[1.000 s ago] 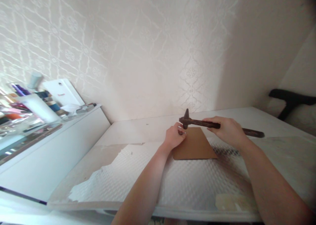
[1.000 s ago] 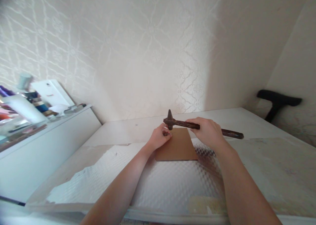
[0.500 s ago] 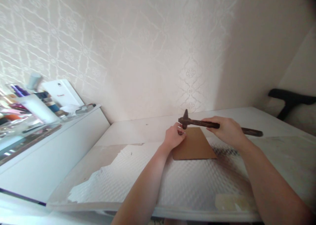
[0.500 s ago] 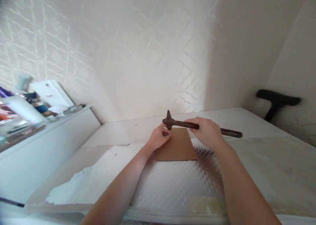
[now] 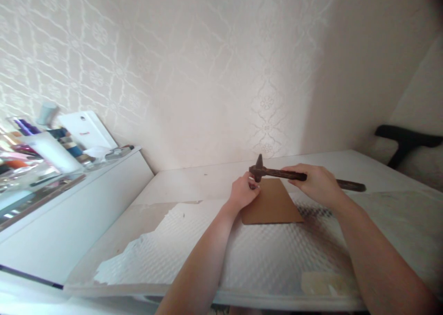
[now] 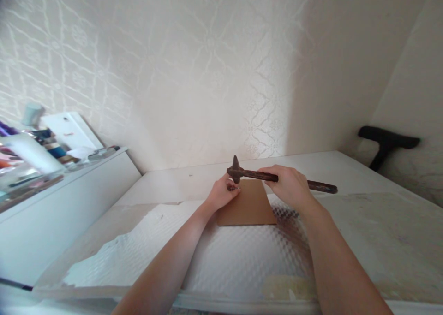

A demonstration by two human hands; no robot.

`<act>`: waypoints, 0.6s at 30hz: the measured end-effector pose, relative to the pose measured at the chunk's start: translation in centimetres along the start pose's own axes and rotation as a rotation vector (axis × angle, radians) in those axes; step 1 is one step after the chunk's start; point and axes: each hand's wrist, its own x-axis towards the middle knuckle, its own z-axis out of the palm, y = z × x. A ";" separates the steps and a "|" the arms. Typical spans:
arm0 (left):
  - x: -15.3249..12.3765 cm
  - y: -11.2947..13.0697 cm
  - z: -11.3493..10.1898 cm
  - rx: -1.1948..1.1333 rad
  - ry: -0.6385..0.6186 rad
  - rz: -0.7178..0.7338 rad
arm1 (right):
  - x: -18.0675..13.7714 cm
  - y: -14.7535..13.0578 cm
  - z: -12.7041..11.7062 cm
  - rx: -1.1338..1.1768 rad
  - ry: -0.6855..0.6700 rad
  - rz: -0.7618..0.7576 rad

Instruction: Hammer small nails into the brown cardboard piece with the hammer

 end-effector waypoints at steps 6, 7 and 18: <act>0.0 -0.1 0.1 -0.004 0.008 -0.003 | 0.0 0.1 0.0 -0.012 -0.005 0.014; 0.0 -0.1 0.1 -0.004 0.005 -0.005 | 0.0 0.1 0.1 -0.005 0.005 0.012; 0.1 0.0 0.0 -0.002 0.003 -0.015 | 0.0 0.0 0.1 -0.010 -0.024 0.003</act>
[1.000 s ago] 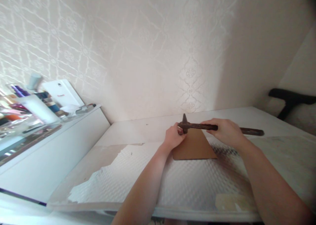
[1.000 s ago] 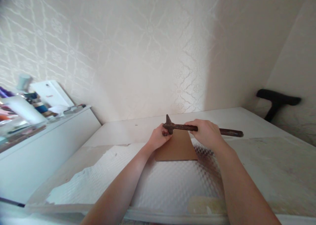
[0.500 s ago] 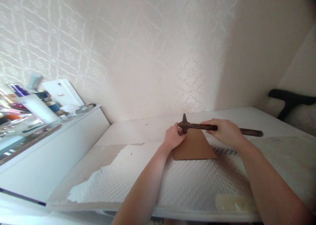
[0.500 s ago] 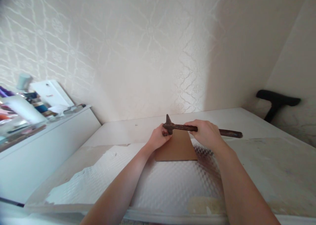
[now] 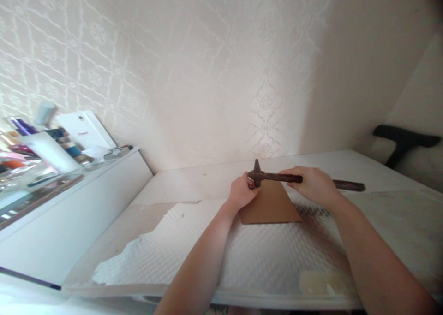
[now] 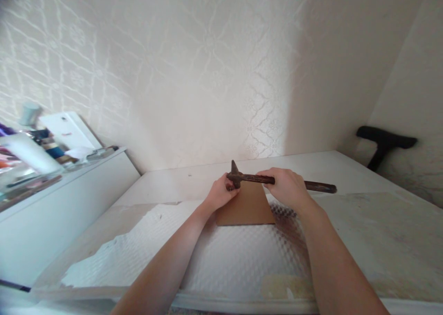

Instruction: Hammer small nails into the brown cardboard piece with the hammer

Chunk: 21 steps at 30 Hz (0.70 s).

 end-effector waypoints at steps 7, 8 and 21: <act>0.0 0.0 0.0 0.007 -0.006 -0.002 | 0.0 0.0 0.0 0.029 -0.004 -0.002; 0.0 0.0 0.0 0.008 -0.006 -0.001 | 0.0 0.0 0.0 0.029 -0.015 0.003; 0.0 -0.1 0.1 0.013 -0.009 0.010 | 0.0 -0.1 -0.2 -0.009 -0.010 0.042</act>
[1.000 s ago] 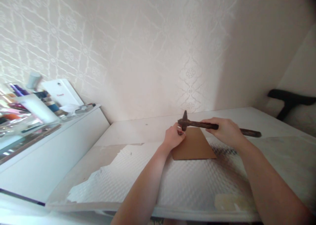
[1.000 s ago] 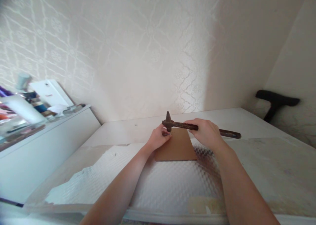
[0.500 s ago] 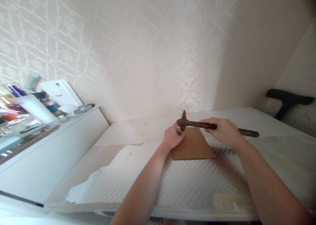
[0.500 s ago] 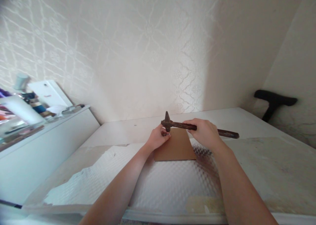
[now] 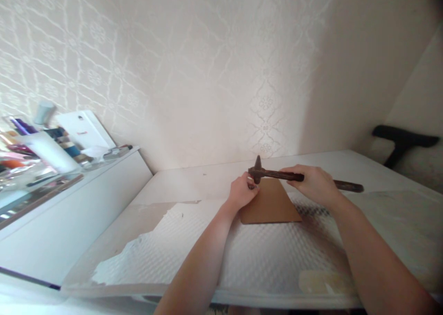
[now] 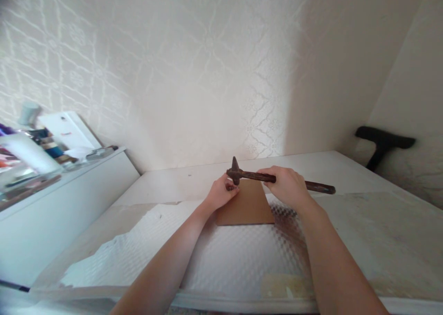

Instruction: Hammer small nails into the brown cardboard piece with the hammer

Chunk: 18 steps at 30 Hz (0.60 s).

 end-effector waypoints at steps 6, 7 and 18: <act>0.1 -0.1 0.0 0.004 0.002 0.009 | 0.1 0.3 0.1 0.040 0.021 -0.012; 0.1 0.0 0.0 0.009 0.003 0.004 | 0.1 0.4 0.2 0.050 0.010 -0.018; -0.1 0.1 -0.1 0.023 0.003 -0.009 | 0.1 0.3 0.2 0.045 -0.022 -0.010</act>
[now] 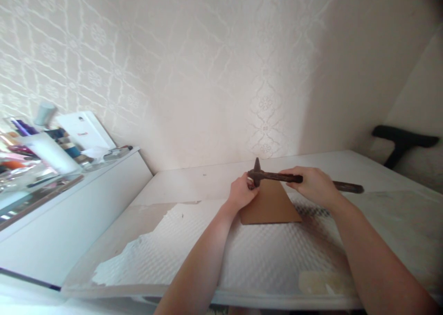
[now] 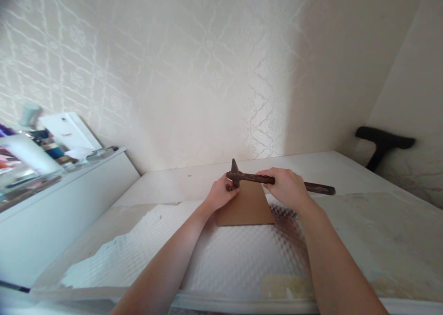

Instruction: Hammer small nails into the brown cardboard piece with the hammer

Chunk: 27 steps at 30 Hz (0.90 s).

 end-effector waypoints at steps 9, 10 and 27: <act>0.1 -0.2 0.1 -0.023 -0.013 -0.002 | 0.0 0.2 0.1 0.006 -0.008 0.000; 0.1 -0.3 0.1 -0.031 -0.022 0.011 | 0.0 0.2 0.1 -0.012 0.001 0.016; 0.6 -2.2 -4.4 0.126 0.356 -0.352 | 0.1 1.9 1.1 -0.263 0.039 0.309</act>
